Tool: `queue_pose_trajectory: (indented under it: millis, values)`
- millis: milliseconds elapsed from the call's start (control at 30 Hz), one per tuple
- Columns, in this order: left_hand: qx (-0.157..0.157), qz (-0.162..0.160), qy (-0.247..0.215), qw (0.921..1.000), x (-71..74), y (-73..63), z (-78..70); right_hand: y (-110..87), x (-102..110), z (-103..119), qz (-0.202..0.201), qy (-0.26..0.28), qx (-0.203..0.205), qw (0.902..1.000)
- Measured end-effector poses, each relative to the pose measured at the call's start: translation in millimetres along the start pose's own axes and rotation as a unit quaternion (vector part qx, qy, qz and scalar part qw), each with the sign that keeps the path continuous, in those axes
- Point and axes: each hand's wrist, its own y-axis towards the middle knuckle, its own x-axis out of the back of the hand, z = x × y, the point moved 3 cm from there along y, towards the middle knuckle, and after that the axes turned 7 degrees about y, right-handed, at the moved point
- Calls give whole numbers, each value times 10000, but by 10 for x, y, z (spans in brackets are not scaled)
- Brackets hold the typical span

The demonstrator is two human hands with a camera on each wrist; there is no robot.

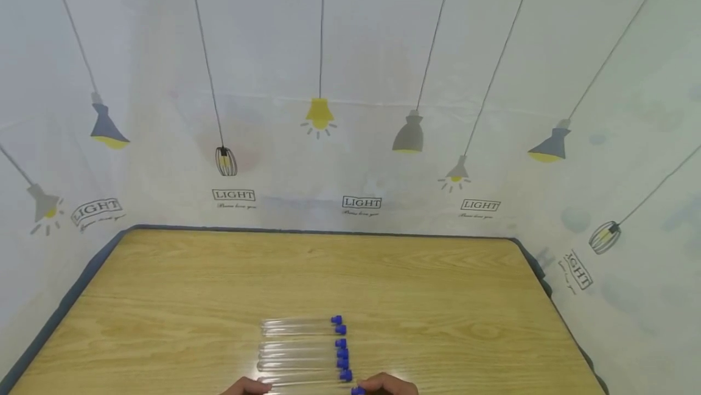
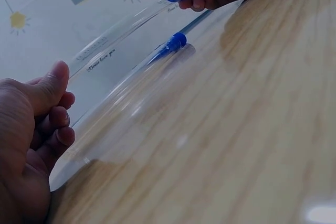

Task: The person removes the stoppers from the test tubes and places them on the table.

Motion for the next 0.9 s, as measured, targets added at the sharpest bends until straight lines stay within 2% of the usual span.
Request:
queue_pose_trajectory:
  millis: [67, 200, 300, 367, 500, 567, 667, 767, 900]
  values:
    - [-135, 29, 101, 9999, -28, 26, -54, 0, -1, -12, 126, -66, 226, 9996]
    - [-513, 10, 607, 9968, -42, 58, -125, 11, 2, -39, 279, -261, 485, 9981]
    - [-695, -28, 835, 9941, -36, 76, -153, 24, -1, -52, 279, -356, 554, 9974]
    - [-684, -107, 975, 9928, -18, 76, -137, 29, -7, -48, 239, -428, 594, 9970]
    - [-404, -304, 1113, 9925, 38, 46, -45, 36, -18, -29, 150, -526, 512, 9972]
    - [-168, -397, 951, 9945, 52, 22, 2, 36, -19, -22, 126, -536, 410, 9976]
    - [15, -496, 575, 9971, 58, -7, 68, 31, -14, -13, 80, -558, 334, 9979]
    - [-27, -471, 247, 9986, 108, -50, 197, 28, -3, -2, -1, -612, 248, 9978]
    - [-178, -333, 332, 9987, 253, -159, 453, 26, 1, 26, -129, -649, 41, 9978]
